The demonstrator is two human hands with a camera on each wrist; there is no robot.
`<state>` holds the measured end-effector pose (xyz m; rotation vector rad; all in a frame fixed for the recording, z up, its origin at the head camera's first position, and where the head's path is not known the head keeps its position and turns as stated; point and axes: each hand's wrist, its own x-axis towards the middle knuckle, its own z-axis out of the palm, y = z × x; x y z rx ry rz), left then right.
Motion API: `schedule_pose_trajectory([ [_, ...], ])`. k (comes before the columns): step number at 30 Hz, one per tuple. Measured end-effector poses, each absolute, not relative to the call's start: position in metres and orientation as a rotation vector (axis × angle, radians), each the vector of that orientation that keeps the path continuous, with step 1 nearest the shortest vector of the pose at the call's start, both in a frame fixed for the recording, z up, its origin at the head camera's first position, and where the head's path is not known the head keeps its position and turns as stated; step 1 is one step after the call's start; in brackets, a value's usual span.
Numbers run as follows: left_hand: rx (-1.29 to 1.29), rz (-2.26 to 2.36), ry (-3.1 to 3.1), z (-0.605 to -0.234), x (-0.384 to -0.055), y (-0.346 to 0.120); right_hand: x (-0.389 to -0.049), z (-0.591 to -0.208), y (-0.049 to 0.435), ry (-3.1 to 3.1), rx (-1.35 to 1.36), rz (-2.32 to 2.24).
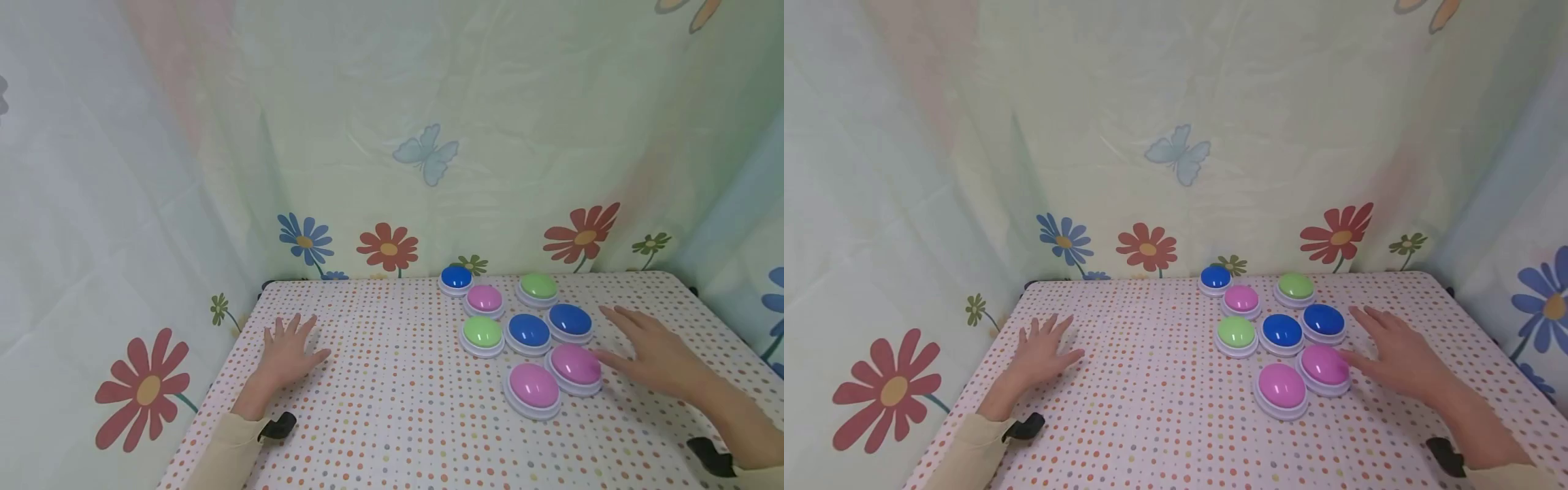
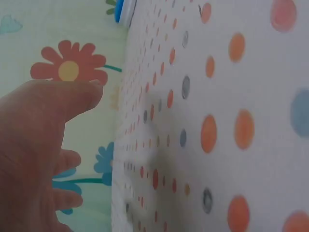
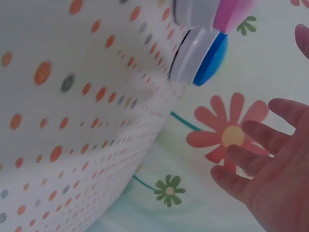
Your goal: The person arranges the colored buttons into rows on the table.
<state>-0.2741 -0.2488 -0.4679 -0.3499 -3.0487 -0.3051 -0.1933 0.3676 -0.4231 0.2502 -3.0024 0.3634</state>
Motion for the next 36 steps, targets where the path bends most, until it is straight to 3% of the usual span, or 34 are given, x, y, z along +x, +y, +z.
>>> schedule_pose_trajectory([
  [14, -0.607, -0.393, -3.044, -0.452, -0.272, -0.197, -0.19, -0.402, 0.32, -2.975, 0.429, 0.64],
  [36, -1.01, -0.58, -2.999, -0.447, -0.269, -0.105, -0.199, -0.409, 0.265, -2.986, 0.545, 0.901],
])
